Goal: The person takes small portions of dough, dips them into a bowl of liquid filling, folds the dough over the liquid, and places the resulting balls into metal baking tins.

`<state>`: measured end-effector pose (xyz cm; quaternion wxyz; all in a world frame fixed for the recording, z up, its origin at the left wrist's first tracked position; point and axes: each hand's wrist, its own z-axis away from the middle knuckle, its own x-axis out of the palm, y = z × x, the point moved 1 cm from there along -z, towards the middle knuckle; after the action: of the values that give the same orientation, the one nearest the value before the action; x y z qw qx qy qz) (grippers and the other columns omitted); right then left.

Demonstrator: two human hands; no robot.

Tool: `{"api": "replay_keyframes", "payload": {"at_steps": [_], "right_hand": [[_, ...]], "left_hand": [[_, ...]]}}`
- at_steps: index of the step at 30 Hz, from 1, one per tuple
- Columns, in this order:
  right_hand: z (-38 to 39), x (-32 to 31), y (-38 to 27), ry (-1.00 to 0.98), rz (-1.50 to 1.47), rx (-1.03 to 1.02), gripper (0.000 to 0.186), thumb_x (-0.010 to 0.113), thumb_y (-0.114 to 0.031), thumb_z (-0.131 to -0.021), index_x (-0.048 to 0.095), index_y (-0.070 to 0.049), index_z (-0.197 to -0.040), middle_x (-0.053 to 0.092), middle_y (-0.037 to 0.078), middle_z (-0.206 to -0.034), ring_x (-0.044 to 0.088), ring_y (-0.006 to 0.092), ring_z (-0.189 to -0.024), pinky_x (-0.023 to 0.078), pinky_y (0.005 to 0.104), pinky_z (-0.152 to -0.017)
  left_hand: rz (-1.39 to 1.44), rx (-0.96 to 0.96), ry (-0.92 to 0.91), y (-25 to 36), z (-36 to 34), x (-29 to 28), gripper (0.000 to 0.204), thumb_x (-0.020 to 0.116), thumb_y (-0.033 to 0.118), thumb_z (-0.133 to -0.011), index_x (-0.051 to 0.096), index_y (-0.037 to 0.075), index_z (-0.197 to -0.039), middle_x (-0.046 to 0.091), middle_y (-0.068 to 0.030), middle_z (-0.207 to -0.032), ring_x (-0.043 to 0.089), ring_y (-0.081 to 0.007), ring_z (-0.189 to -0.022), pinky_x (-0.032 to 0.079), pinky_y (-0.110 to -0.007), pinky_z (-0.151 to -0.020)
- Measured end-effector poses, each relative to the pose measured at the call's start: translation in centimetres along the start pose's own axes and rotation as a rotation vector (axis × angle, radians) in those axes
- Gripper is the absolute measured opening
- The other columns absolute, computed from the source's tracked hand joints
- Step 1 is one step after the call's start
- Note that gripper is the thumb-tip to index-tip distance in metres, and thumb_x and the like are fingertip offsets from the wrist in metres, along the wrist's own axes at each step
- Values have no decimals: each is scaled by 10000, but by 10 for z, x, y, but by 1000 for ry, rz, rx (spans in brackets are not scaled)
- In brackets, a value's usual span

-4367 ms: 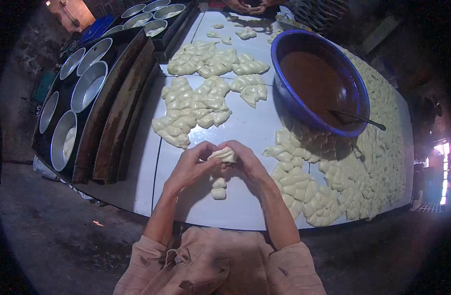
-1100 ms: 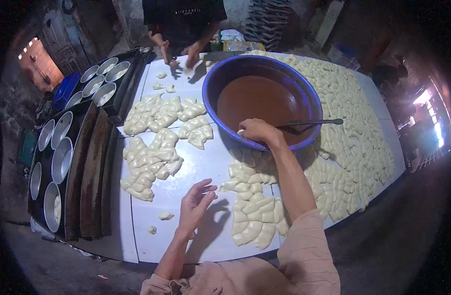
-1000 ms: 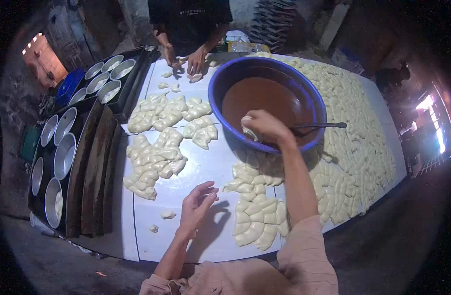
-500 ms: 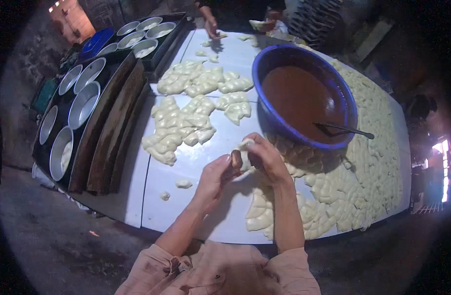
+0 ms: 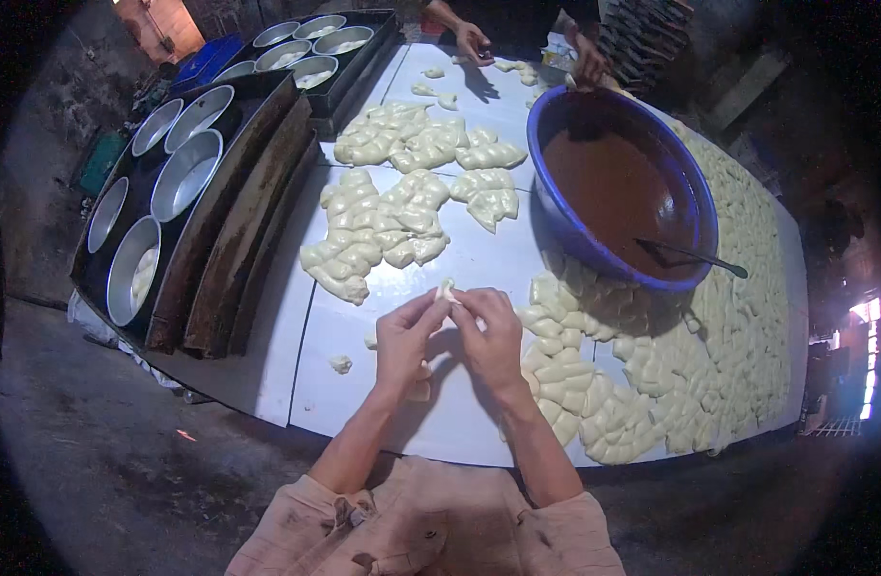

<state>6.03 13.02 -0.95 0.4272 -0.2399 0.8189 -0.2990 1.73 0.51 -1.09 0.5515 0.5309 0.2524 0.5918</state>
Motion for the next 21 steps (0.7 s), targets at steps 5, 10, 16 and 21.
{"api": "replay_keyframes", "payload": {"at_steps": [5,10,16,21], "right_hand": [[-3,-4,6,-189,-851,675,140,712,-75,-877,689,-25,-1006,647,-19,-815,565,60,-755,454,228,-691],[10,-9,5,-248,-498,148,359,780,-129,-819,687,-51,-1157,663,64,-1012,608,137,-826,473,248,-733],[13,-4,6,-140,-428,38,273,734,-95,-863,687,-59,-1129,621,121,-1147,594,185,-998,497,298,-762],[17,20,-13,202,-560,101,147,654,-68,-920,611,-28,-1055,612,135,-1082,608,225,-929,502,339,-767]], "left_hand": [[-41,-162,-130,12,-19,-13,363,731,256,-912,689,-11,-1155,679,-3,-874,575,-47,-695,474,-203,-612],[4,-239,-235,15,-29,-27,331,716,267,-921,679,16,-1134,688,-8,-857,609,-62,-677,487,-212,-583],[-55,-79,-264,23,2,-16,321,701,153,-924,658,7,-1206,684,-50,-1021,645,-104,-826,603,-277,-769],[-51,45,-283,11,3,-22,248,590,77,-968,667,-7,-1188,691,-94,-1060,680,-146,-879,621,-270,-694]]}}
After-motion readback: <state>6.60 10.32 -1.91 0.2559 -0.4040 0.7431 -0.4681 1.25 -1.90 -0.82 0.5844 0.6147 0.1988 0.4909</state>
